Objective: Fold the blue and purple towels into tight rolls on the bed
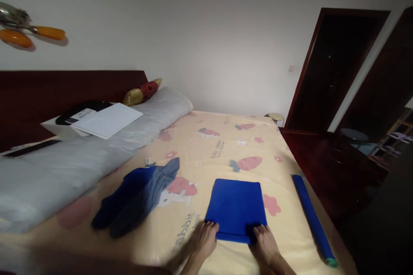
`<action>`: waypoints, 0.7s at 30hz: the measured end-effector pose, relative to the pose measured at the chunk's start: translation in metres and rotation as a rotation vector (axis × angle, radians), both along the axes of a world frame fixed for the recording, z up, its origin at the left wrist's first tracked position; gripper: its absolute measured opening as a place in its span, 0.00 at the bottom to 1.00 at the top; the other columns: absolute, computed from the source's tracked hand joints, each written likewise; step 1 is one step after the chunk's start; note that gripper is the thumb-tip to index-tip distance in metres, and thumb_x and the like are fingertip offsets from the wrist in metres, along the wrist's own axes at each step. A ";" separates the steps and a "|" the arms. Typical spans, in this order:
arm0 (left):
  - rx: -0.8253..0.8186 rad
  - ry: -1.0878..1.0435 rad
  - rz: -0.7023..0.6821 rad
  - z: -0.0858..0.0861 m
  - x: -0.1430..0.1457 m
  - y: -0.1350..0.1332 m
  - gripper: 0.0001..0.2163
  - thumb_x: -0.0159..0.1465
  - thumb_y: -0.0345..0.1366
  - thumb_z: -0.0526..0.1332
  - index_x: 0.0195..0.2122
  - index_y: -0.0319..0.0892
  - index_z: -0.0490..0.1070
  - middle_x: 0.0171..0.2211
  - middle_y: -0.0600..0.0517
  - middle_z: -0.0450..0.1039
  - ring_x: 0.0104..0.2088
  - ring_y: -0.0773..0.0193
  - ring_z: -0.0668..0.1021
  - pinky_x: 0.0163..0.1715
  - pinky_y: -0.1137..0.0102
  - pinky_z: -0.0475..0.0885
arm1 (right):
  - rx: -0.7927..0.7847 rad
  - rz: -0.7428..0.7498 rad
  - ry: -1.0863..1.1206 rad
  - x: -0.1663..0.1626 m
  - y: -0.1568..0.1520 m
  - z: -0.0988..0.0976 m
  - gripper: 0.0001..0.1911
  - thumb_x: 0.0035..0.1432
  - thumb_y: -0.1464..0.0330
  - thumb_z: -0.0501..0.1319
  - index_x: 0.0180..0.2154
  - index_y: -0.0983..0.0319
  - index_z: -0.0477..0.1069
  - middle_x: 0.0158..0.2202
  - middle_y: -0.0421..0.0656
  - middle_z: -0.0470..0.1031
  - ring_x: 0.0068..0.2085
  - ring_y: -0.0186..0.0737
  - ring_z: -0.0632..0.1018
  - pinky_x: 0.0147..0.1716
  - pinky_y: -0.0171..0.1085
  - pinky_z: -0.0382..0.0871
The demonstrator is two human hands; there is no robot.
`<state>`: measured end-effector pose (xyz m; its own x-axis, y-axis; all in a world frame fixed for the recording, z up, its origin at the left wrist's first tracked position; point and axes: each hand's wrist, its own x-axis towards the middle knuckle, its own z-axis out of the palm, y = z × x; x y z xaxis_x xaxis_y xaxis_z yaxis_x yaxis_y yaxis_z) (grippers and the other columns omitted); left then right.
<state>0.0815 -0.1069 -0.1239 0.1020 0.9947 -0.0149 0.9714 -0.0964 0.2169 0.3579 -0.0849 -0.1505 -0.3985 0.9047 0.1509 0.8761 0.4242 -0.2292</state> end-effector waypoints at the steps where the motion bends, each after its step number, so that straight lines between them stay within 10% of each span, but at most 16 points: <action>1: -0.012 0.017 0.031 -0.002 0.003 0.005 0.19 0.56 0.23 0.53 0.44 0.46 0.74 0.44 0.49 0.76 0.50 0.58 0.73 0.55 0.59 0.62 | 0.004 -0.036 0.003 0.000 0.004 0.001 0.19 0.51 0.74 0.55 0.45 0.60 0.74 0.38 0.47 0.78 0.43 0.48 0.75 0.46 0.43 0.64; 6: -0.002 0.047 0.142 -0.015 0.024 0.021 0.22 0.59 0.25 0.51 0.54 0.39 0.70 0.54 0.38 0.70 0.58 0.49 0.68 0.59 0.48 0.54 | 0.050 -0.195 0.015 -0.014 0.012 0.004 0.21 0.48 0.75 0.54 0.44 0.60 0.75 0.41 0.51 0.77 0.44 0.53 0.75 0.45 0.47 0.64; 13: 0.052 -0.068 -0.010 -0.032 0.071 0.022 0.22 0.63 0.27 0.47 0.57 0.48 0.67 0.59 0.50 0.67 0.60 0.60 0.66 0.59 0.63 0.59 | 0.057 -0.071 0.336 -0.082 -0.001 -0.011 0.18 0.52 0.76 0.51 0.41 0.58 0.73 0.39 0.46 0.76 0.42 0.45 0.75 0.45 0.42 0.65; 21: 0.443 0.056 0.061 -0.059 -0.010 0.008 0.23 0.62 0.19 0.47 0.51 0.46 0.71 0.51 0.50 0.74 0.54 0.61 0.72 0.58 0.61 0.62 | 0.246 -0.139 0.385 -0.012 -0.001 -0.043 0.21 0.50 0.78 0.53 0.46 0.60 0.69 0.44 0.48 0.73 0.45 0.47 0.73 0.48 0.44 0.66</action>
<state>0.0716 -0.0991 -0.1831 0.0544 0.9106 0.4098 0.9873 -0.1104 0.1141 0.3460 -0.0857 -0.1937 -0.1497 0.8645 0.4798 0.7996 0.3912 -0.4556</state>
